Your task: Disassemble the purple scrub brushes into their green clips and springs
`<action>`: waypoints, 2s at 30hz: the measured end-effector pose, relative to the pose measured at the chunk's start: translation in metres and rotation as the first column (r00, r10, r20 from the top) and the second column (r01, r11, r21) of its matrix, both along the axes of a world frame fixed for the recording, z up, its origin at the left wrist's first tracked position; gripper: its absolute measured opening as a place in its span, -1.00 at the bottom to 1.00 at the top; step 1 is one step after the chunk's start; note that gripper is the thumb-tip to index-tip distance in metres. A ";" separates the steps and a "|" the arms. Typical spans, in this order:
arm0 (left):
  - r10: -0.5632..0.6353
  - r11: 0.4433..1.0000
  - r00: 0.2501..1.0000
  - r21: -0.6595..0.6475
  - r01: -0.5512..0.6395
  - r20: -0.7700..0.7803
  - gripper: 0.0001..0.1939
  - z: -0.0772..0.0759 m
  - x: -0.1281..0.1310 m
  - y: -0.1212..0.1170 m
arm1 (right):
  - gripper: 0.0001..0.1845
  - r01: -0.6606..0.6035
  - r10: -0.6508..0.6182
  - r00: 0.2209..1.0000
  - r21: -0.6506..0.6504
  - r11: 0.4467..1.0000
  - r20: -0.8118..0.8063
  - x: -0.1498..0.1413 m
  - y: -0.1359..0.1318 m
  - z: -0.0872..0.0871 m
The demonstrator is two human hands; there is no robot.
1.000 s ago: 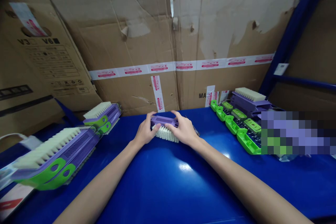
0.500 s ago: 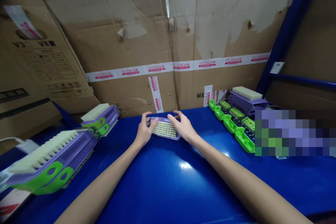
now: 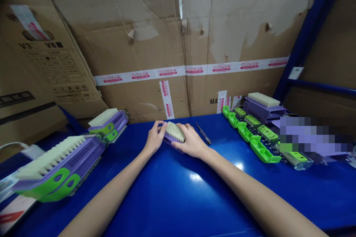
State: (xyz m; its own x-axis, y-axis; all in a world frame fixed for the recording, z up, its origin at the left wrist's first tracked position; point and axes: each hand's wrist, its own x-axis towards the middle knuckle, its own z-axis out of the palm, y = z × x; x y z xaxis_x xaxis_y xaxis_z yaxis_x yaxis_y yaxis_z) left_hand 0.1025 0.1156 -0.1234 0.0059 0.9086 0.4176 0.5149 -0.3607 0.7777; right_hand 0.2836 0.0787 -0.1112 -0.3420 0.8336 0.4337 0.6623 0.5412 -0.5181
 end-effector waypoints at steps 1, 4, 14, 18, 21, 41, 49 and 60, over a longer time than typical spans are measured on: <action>-0.012 1.000 1.000 -0.003 0.012 0.002 -0.65 0.000 0.000 0.000 | -0.26 0.001 -0.001 1.000 0.007 1.000 0.018 0.000 -0.001 0.000; -0.041 0.999 0.999 -0.016 0.041 0.003 -0.64 0.000 0.000 0.001 | -0.28 0.018 -0.019 0.998 0.012 1.000 0.059 -0.001 -0.003 0.001; 0.115 0.987 0.959 0.136 -0.081 -0.259 -0.74 -0.001 0.003 -0.002 | -0.28 0.194 -0.192 0.939 0.021 0.981 0.286 -0.011 -0.020 0.010; 0.206 0.964 0.919 0.231 -0.131 -0.337 -0.78 0.000 0.006 -0.005 | -0.29 0.236 -0.234 0.909 0.036 0.971 0.344 -0.015 -0.027 0.015; 0.249 0.951 0.893 0.270 -0.152 -0.375 -0.77 0.001 0.007 -0.008 | -0.29 0.222 -0.224 0.912 0.046 0.974 0.343 -0.014 -0.026 0.014; 0.070 0.990 0.923 0.139 -0.018 -0.379 -0.71 -0.002 0.000 0.000 | -0.46 0.314 -0.317 0.920 0.049 0.948 0.230 0.001 -0.010 0.010; 0.033 0.986 0.867 0.157 0.053 -0.497 -0.74 0.003 0.005 -0.011 | -0.31 0.330 -0.316 0.911 -0.008 0.944 0.265 -0.004 0.000 0.019; 0.079 0.966 0.660 -0.107 -0.236 -0.747 -0.75 0.003 0.004 -0.001 | -0.22 0.328 -0.251 0.818 -0.061 0.943 0.518 -0.032 0.011 0.037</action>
